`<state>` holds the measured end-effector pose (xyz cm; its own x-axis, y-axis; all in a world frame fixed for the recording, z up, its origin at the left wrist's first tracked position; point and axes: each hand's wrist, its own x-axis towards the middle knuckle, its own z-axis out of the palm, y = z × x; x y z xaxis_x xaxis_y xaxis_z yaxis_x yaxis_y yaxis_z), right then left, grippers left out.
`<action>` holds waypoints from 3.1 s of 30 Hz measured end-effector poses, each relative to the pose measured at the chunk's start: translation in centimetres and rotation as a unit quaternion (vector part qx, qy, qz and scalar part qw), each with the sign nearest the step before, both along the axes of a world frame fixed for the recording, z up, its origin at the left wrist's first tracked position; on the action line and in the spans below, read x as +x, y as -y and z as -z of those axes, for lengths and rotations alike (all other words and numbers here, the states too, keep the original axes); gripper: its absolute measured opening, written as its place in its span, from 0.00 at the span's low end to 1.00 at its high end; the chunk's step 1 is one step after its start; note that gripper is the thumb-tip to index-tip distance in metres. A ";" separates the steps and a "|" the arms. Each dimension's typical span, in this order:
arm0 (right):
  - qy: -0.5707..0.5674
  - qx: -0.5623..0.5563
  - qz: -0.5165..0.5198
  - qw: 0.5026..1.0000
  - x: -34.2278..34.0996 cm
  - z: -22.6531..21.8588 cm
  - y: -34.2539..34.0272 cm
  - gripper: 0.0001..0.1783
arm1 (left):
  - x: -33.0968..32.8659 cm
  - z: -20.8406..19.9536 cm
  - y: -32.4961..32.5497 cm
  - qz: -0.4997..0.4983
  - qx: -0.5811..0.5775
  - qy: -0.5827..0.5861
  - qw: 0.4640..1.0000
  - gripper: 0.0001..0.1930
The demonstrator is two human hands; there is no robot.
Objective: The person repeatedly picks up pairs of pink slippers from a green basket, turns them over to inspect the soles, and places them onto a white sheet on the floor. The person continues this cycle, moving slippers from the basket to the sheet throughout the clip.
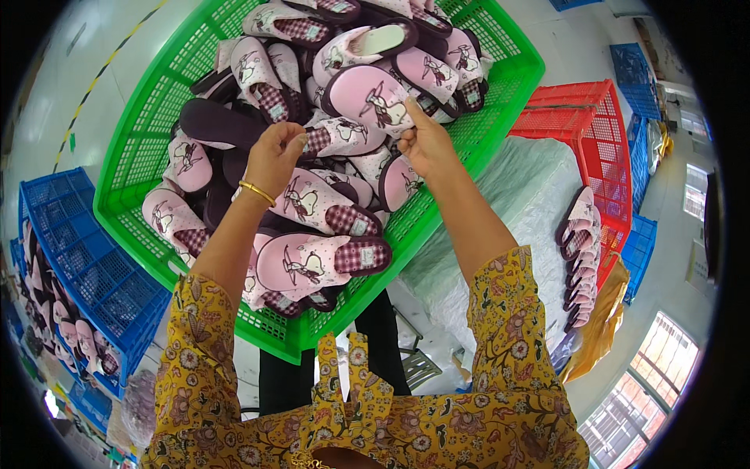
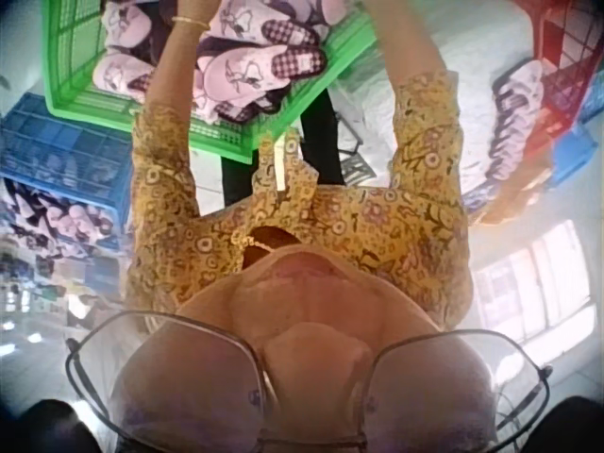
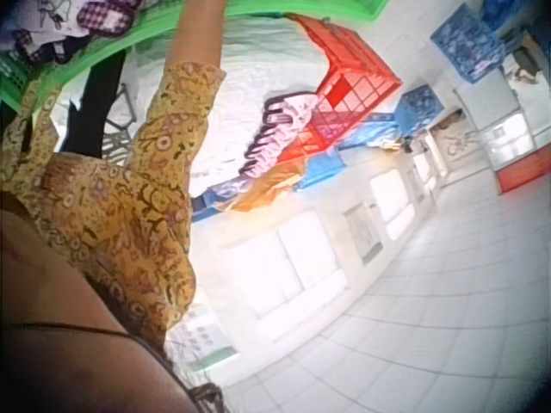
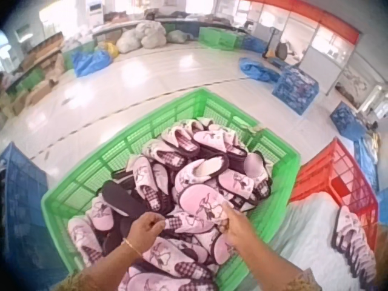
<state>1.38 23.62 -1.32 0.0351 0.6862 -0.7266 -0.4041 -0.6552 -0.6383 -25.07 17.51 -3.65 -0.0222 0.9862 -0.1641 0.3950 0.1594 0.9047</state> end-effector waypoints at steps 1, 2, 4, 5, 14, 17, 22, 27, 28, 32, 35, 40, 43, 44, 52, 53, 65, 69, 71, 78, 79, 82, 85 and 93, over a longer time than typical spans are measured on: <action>-0.004 -0.022 0.023 0.999 -0.2 -0.4 0.0 0.14 | 0.9 -0.1 -0.1 0.004 -0.004 0.003 1.000 0.11; -0.025 -0.022 0.050 0.998 0.3 0.0 -0.1 0.13 | 1.9 -0.1 -0.1 0.007 -0.007 0.007 1.000 0.11; -0.069 -0.022 0.099 0.992 0.7 0.9 -0.4 0.11 | 2.9 3.1 -0.9 0.058 -0.028 -0.073 0.995 0.13; -0.091 -0.008 0.113 0.989 0.5 0.7 -0.3 0.09 | 3.1 4.0 -1.8 0.080 -0.037 -0.113 0.990 0.14; -0.169 0.021 0.196 0.966 1.2 0.1 3.4 0.07 | 7.8 10.1 -5.2 0.119 -0.277 -0.234 0.924 0.25; -0.140 0.001 0.257 0.956 1.7 0.8 3.9 0.08 | 8.9 10.4 -4.8 0.035 -0.255 -0.224 0.940 0.22; -0.123 -0.009 0.303 0.945 1.1 2.0 4.2 0.08 | 10.2 12.2 -3.8 0.178 -0.065 -0.404 0.895 0.17; -0.076 -0.017 0.310 0.948 -1.9 4.5 3.8 0.11 | 12.5 12.0 -2.8 -0.210 -0.247 -0.069 0.943 0.15; -0.064 -0.011 0.305 0.950 -1.7 4.5 3.8 0.12 | 12.5 11.1 -2.4 -0.198 -0.238 -0.083 0.947 0.16; -0.023 0.018 0.270 0.962 0.0 4.3 3.6 0.13 | 11.0 11.8 -2.4 -0.288 -0.199 0.022 0.936 0.14; -0.005 0.037 0.245 0.969 1.5 4.3 3.9 0.15 | 10.8 8.9 -2.2 -0.277 -0.205 0.088 0.934 0.11; 0.127 0.072 0.231 0.962 2.8 4.8 4.4 0.15 | 8.9 6.8 -2.4 -0.194 -0.094 -0.046 0.975 0.09; 0.248 0.128 0.147 0.949 2.6 3.4 4.5 0.15 | 7.7 6.3 -2.8 -0.314 -0.089 0.023 0.945 0.10; 0.289 0.149 0.115 0.939 2.5 3.2 4.5 0.15 | 7.4 6.1 -3.1 -0.361 -0.087 0.056 0.927 0.09; 0.694 0.332 -0.313 0.557 7.8 2.3 6.1 0.10 | 9.4 3.9 -2.6 -0.324 -0.183 0.275 0.886 0.07; 0.709 0.330 -0.362 0.507 8.0 2.0 6.3 0.10 | 9.7 4.4 -2.6 -0.324 -0.202 0.297 0.875 0.06; 0.698 0.316 -0.316 0.559 8.3 2.3 6.6 0.06 | 15.1 -3.7 -1.6 -0.460 -0.132 0.586 0.653 0.06; 0.709 0.296 -0.330 0.548 8.3 2.5 6.5 0.08 | 16.1 -3.1 -1.6 -0.517 -0.160 0.606 0.583 0.08; 0.710 0.279 -0.340 0.549 8.5 2.5 6.2 0.09 | 16.7 -2.5 -2.2 -0.507 -0.185 0.589 0.601 0.08; 0.702 0.308 -0.308 0.563 8.7 2.3 6.1 0.10 | 16.6 -1.7 -3.3 -0.323 -0.225 0.441 0.807 0.05; 0.697 0.309 -0.307 0.569 8.6 2.5 6.0 0.10 | 15.9 -2.2 -3.7 -0.272 -0.231 0.379 0.854 0.06; 0.694 0.296 -0.316 0.574 8.7 2.3 5.9 0.10 | 13.7 -0.8 -4.4 -0.102 -0.148 0.225 0.958 0.08; 0.687 0.292 -0.320 0.583 8.8 2.2 6.2 0.11 | 11.5 -1.9 -5.7 0.002 -0.090 0.114 0.989 0.07; 0.680 0.307 -0.311 0.588 8.7 2.4 6.2 0.12 | 8.0 -1.0 -8.3 0.196 0.006 -0.115 0.974 0.07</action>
